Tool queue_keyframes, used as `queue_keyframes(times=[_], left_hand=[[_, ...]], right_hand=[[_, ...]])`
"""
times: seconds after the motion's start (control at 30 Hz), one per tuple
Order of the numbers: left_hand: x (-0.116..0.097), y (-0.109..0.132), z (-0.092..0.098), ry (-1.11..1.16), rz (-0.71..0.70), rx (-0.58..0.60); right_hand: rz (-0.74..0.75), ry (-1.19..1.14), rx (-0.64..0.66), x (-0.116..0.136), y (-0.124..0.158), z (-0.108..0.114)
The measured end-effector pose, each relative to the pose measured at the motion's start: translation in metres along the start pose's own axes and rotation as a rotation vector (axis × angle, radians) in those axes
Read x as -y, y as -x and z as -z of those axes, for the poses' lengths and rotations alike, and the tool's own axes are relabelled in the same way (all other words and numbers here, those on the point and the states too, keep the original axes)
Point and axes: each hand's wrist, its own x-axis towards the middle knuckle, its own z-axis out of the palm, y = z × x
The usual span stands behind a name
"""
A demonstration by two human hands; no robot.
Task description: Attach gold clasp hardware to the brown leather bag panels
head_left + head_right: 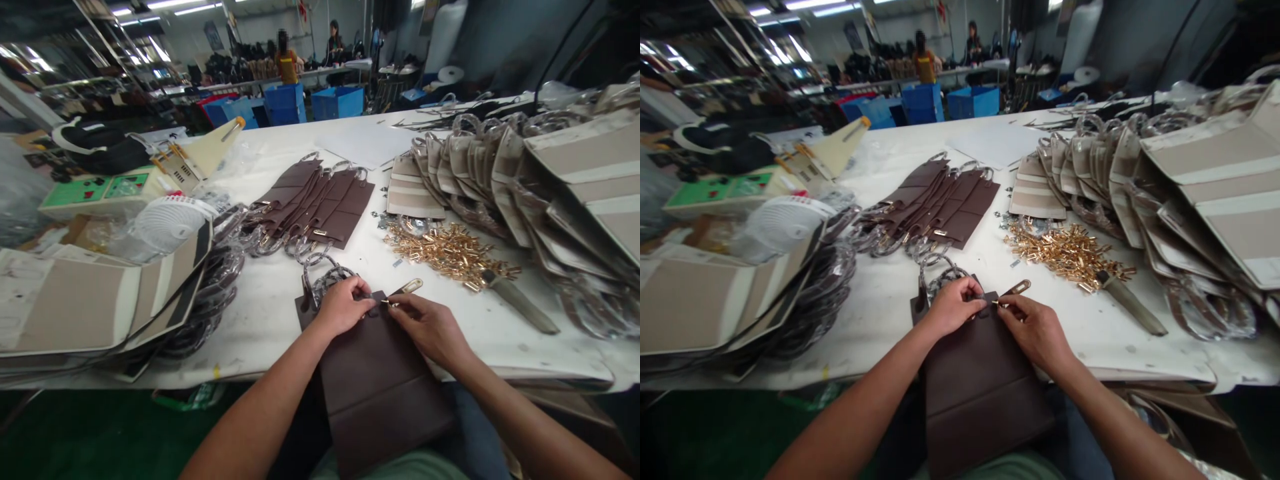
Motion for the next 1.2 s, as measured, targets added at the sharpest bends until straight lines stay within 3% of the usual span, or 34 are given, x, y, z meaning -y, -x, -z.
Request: queue_keyframes(times=[0.27, 0.5, 0.7, 0.93, 1.2], left_hand=[[-0.001, 0.0, -0.002, -0.003, -0.011, -0.028], [0.004, -0.001, -0.004, 0.02, -0.037, -0.06], [0.005, -0.002, -0.002, 0.06, -0.064, -0.048], [0.004, 0.005, -0.007, 0.125, -0.005, -0.05], [0.003, 0.008, -0.01, 0.176, 0.038, -0.063]], right_hand=[[0.076, 0.174, -0.063, 0.003, 0.002, -0.015], [0.154, 0.36, 0.02, 0.002, -0.001, -0.024], [0.148, 0.438, 0.101, 0.013, -0.01, -0.017], [-0.018, 0.201, 0.166, 0.017, -0.011, -0.006], [-0.026, 0.174, 0.221, 0.017, -0.011, -0.004]])
